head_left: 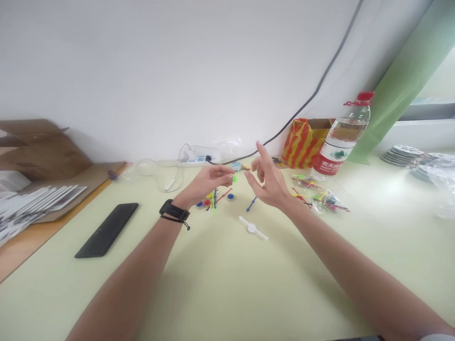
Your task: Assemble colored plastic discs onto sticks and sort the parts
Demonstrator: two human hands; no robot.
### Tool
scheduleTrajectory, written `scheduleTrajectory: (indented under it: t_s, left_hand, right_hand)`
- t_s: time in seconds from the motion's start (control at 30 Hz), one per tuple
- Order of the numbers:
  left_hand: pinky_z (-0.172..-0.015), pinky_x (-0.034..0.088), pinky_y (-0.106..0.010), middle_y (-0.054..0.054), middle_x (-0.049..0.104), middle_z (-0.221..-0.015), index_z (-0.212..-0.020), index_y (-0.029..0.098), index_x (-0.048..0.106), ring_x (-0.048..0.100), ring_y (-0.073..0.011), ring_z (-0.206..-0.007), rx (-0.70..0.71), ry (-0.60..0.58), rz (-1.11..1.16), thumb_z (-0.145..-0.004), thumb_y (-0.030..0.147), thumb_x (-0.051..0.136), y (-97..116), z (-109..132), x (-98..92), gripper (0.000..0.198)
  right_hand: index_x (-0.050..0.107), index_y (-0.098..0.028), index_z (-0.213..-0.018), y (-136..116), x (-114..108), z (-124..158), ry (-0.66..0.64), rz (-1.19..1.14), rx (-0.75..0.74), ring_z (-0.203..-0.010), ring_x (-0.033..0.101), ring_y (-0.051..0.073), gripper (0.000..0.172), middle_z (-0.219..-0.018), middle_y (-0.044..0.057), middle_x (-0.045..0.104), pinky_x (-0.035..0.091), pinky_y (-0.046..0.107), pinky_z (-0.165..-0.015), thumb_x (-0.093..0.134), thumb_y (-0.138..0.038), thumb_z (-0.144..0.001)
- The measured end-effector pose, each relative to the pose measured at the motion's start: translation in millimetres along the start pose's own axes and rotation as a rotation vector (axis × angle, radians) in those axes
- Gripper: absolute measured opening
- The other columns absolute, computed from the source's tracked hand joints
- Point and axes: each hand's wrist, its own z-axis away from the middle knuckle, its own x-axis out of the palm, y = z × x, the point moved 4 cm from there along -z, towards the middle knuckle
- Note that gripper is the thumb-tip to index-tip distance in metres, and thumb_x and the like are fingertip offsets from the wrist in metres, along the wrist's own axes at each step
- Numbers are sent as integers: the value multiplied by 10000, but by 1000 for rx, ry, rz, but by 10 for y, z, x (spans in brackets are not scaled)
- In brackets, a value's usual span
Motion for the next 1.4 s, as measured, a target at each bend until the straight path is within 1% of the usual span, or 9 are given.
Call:
scheduleTrajectory:
  t_s: [0.07, 0.13, 0.23, 0.33, 0.43, 0.6, 0.87, 1.2, 1.4]
  left_hand:
    - [-871, 579, -358, -90, 734, -979, -1049, 158, 745, 678, -186, -884, -12, 4, 20, -795, 451, 830, -11, -7, -13, 397]
    - [-872, 581, -366, -91, 737, -967, -1035, 156, 746, 683, -187, -871, -21, 4, 27, -780, 449, 843, -15, -10, -22, 400]
    - [-871, 580, -359, -91, 743, -982, -1017, 162, 750, 690, -187, -872, -16, 7, 12, -780, 446, 841, -3, -6, -26, 380]
    - [-853, 579, -353, -101, 753, -1001, -1023, 166, 744, 705, -202, -893, -32, -55, -20, -790, 457, 827, -4, 13, 20, 381]
    - [-819, 577, -356, -117, 767, -998, -1009, 166, 733, 722, -215, -871, -97, -171, -56, -798, 469, 816, -45, 42, 126, 379]
    - [-871, 568, -377, -103, 770, -979, -973, 176, 723, 723, -216, -884, -156, -258, -103, -813, 461, 796, -102, 75, 275, 335]
    - [-792, 565, -347, -84, 749, -922, -941, 180, 728, 700, -201, -835, -152, -361, -125, -820, 444, 777, -106, 99, 362, 294]
    - [-833, 568, -358, -104, 758, -970, -994, 169, 720, 720, -204, -857, -100, -142, -29, -814, 454, 808, -104, 35, 164, 348]
    - [-970, 563, -420, -83, 739, -1007, -1011, 167, 712, 738, -219, -946, -73, -112, 92, -790, 467, 837, -192, -21, 113, 393]
  right_hand:
    - [687, -245, -1006, 83, 67, 18, -68, -21, 75, -628, 411, 196, 367, -821, 71, 597, 368, 337, -598, 484, -551, -991]
    - [572, -219, -645, 204, 139, 31, -185, -79, 209, -552, 362, 165, 568, -608, 29, 476, 317, 322, -553, 396, -617, -1010]
    - [428, -214, -486, 332, 125, 7, -206, -187, 324, -496, 331, 136, 714, -486, -7, 340, 283, 317, -538, 323, -689, -1008]
    - [530, -201, -497, 377, -6, -64, -100, -244, 302, -496, 360, 136, 755, -474, -8, 343, 285, 320, -544, 325, -738, -986]
    - [572, -198, -506, 419, -95, -104, -77, -281, 324, -467, 324, 131, 783, -461, -18, 302, 249, 325, -518, 322, -790, -953]
    - [595, -191, -529, 419, -103, -108, -136, -239, 302, -470, 337, 126, 783, -477, -21, 318, 264, 318, -526, 326, -795, -950]
    - [613, -192, -563, 352, -76, -115, -241, -178, 258, -485, 360, 127, 752, -501, -23, 346, 297, 312, -539, 334, -759, -970]
    - [589, -193, -571, 375, -107, -122, -246, -143, 288, -491, 346, 125, 687, -510, -29, 323, 292, 299, -530, 397, -717, -973]
    - [606, -192, -640, 354, -83, -120, -295, -98, 224, -514, 348, 119, 550, -551, -34, 369, 277, 284, -520, 483, -608, -979]
